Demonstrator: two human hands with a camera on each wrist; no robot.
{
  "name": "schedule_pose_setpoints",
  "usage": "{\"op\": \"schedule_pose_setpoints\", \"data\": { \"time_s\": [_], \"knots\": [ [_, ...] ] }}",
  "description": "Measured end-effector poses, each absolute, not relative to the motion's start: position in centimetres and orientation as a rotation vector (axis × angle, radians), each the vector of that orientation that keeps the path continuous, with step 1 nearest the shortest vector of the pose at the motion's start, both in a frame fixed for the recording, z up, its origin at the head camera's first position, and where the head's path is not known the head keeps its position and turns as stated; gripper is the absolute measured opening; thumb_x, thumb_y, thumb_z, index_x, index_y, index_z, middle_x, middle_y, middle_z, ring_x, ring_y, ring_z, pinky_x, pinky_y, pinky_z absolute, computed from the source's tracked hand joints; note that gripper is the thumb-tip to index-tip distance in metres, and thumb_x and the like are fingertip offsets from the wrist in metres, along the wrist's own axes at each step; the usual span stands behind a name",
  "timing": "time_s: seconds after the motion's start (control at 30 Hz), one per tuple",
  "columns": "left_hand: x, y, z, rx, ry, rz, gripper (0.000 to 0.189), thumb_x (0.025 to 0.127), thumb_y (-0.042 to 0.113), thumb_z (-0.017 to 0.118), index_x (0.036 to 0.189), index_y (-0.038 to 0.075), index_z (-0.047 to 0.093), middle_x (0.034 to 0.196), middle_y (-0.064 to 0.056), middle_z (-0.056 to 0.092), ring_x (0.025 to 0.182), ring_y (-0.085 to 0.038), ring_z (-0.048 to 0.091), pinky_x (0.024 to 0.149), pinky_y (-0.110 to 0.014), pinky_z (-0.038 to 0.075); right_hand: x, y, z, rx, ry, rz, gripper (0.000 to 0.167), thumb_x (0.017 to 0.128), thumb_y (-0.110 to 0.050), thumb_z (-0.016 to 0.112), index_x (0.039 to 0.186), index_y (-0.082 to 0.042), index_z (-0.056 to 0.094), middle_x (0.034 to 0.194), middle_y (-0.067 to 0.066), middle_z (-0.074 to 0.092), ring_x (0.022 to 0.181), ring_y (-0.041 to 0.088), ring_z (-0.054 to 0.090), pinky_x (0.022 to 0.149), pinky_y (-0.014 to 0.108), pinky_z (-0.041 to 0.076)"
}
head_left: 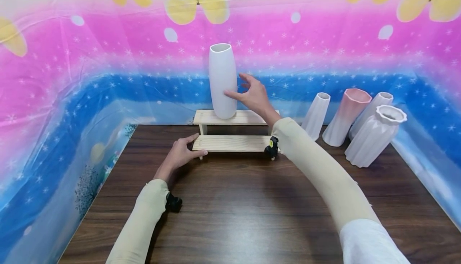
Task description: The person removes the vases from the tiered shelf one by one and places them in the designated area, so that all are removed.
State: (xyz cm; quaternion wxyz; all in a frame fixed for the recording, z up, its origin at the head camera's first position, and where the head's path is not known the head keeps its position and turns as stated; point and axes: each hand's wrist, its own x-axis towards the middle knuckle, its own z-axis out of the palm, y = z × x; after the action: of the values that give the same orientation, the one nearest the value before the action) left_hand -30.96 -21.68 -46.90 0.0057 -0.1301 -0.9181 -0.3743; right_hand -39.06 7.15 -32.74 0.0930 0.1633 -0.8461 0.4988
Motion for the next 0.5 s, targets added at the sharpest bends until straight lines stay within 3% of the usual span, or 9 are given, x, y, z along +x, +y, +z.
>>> {"op": "schedule_pose_setpoints", "data": {
  "time_s": [0.1,0.23,0.5],
  "knots": [
    [-30.9,-21.6,-46.9,-0.401,-2.873,-1.183,0.088,0.088,0.047,0.08,0.157,0.007,0.042,0.091,-0.018,0.065,0.053,-0.014,0.032,0.071,-0.038,0.042,-39.3,6.7,-32.6,0.518,-2.495,1.497,0.098,0.078,-0.061,0.083,0.157,-0.019,0.043,0.156,0.001,0.049,0.137,0.025,0.053,0.105,0.046,0.048],
    [-31.0,-21.6,-46.9,-0.404,-2.867,-1.177,0.089,0.088,0.047,0.08,0.156,0.006,0.042,0.1,-0.017,0.068,0.053,-0.014,0.034,0.073,-0.038,0.043,-39.7,6.2,-32.5,0.561,-2.479,1.54,0.096,0.078,-0.058,0.085,0.156,-0.02,0.044,0.152,0.001,0.052,0.134,0.025,0.055,0.103,0.046,0.05],
    [-30.9,-21.6,-47.0,-0.398,-2.876,-1.185,0.089,0.088,0.048,0.08,0.157,0.007,0.042,0.083,-0.013,0.063,0.055,-0.015,0.034,0.077,-0.04,0.042,-40.1,5.1,-32.7,0.566,-2.47,1.566,0.096,0.077,-0.055,0.087,0.153,-0.015,0.044,0.145,0.005,0.057,0.127,0.023,0.059,0.099,0.045,0.052]
  ]
}}
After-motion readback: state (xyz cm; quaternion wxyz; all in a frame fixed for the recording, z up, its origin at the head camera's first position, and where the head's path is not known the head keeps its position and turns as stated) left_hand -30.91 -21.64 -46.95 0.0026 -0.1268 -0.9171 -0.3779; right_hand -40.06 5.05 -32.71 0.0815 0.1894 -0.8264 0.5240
